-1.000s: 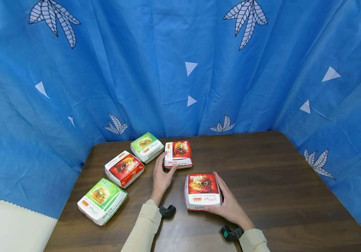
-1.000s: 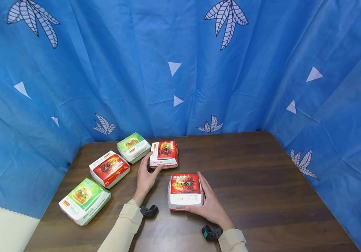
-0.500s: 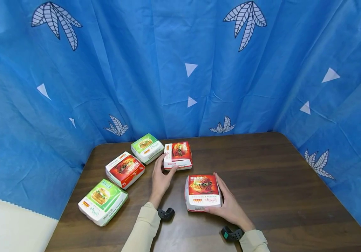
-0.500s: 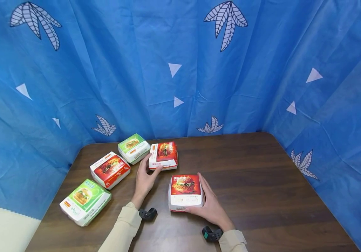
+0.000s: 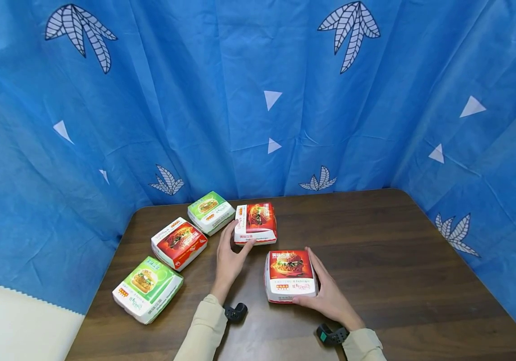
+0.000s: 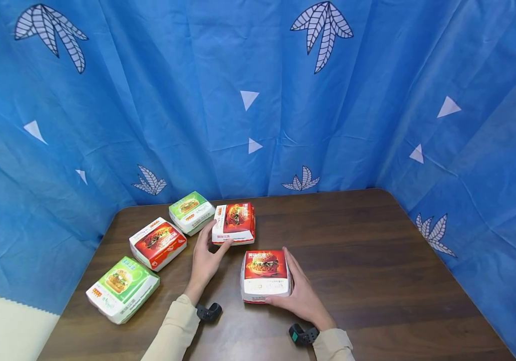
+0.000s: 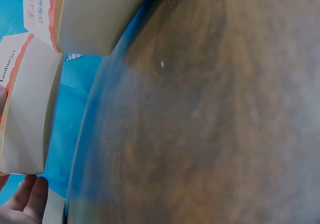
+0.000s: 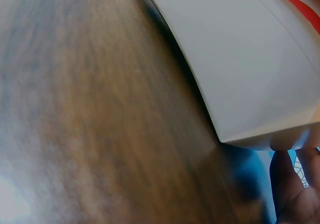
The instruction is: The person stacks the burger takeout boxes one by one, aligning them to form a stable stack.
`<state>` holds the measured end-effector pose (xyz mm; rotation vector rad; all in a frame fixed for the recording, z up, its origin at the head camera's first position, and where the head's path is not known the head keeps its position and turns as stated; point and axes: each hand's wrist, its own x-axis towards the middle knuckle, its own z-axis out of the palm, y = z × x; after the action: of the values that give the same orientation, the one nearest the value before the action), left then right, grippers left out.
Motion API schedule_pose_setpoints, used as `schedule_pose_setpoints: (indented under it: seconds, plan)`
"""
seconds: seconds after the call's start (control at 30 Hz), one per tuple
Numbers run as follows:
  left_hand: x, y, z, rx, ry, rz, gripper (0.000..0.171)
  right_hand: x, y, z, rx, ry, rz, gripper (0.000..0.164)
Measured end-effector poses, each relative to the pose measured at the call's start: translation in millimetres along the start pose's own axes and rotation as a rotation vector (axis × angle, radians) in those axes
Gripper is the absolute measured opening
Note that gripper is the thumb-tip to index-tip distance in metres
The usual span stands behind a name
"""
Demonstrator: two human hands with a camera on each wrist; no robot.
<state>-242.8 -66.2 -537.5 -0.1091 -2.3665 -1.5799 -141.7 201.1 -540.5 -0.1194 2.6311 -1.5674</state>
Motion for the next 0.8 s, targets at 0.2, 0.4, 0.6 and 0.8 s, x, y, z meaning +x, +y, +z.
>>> schedule_pose_setpoints:
  seconds: [0.2, 0.4, 0.6, 0.8]
  plan:
    - [-3.1, 9.3, -4.3, -0.008, 0.006, 0.018, 0.076, -0.3, -0.9, 0.3, 0.009, 0.002, -0.014, 0.124]
    - [-5.4, 20.7, -9.2, -0.025, 0.004, 0.034, 0.076, -0.4, -1.2, -0.2, 0.009, 0.000, -0.005, 0.123]
    - [-9.6, 32.7, -13.7, -0.051, -0.002, 0.079, 0.074, 0.1, -0.3, -0.1, 0.007, -0.004, 0.005, 0.123]
    - [-16.0, 41.5, -18.3, -0.058, -0.025, 0.104, 0.075, 0.3, 0.5, 0.8, 0.002, -0.005, 0.000, 0.123]
